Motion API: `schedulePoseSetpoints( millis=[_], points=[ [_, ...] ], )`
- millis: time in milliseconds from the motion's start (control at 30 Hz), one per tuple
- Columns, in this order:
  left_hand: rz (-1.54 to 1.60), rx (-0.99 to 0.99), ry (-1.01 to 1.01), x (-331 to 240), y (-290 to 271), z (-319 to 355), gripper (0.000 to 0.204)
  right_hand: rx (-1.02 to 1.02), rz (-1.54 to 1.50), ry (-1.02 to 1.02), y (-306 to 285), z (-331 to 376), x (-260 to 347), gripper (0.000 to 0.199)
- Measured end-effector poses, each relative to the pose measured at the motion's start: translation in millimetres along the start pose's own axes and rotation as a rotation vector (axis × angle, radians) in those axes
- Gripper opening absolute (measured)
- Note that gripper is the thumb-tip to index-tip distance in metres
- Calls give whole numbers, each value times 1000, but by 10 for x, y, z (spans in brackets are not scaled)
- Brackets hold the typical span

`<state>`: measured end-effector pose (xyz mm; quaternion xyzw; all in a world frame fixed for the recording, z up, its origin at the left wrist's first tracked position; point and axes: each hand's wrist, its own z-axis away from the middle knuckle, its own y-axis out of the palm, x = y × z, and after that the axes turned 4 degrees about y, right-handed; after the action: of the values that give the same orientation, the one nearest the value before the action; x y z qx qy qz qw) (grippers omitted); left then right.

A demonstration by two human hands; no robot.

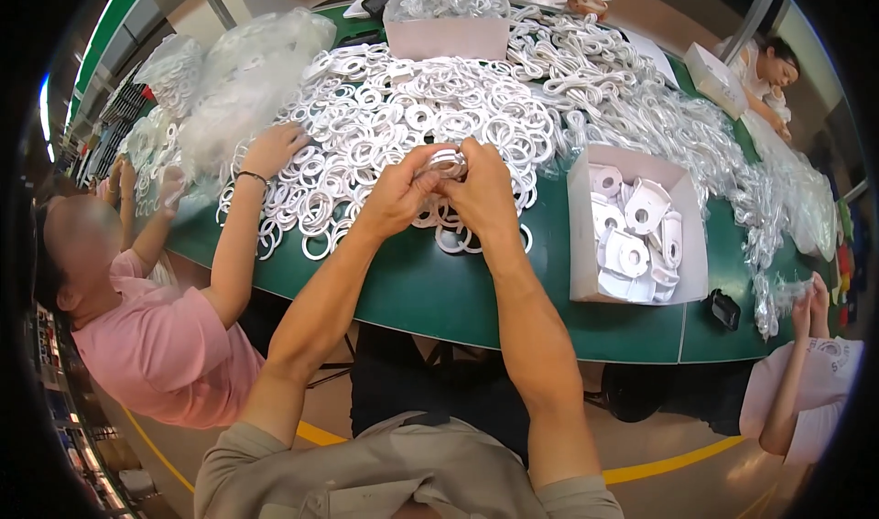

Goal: Assembling small lighting components by inserting electrical parts into white circular housings on a production line.

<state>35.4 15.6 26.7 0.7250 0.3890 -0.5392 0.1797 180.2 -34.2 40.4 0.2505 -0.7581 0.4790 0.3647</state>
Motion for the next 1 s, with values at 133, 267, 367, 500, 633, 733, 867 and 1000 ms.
schedulePoseSetpoints(
  millis=[133,267,367,500,633,733,867,1000],
  points=[
    [-113,-48,57,-25,-76,-3,33,7,-56,-37,-48,4,36,33],
    [323,-149,-169,-30,-92,21,41,417,-682,300,-177,-18,-66,17],
    [460,-60,-234,13,-168,22,48,448,-799,390,-253,-44,-186,18],
    [566,35,-267,30,-205,41,57,448,-883,426,-249,-63,-246,21],
    [469,142,-337,-17,-273,55,60,509,-679,405,-238,-73,-233,24],
    [442,154,-334,-21,-268,51,58,513,-765,444,-232,-93,-270,22],
    [447,108,-300,-52,-245,59,54,474,-788,465,-220,-52,-209,20],
    [108,49,-195,-4,-171,49,56,399,-657,386,-129,-11,-232,18]
  ],
)
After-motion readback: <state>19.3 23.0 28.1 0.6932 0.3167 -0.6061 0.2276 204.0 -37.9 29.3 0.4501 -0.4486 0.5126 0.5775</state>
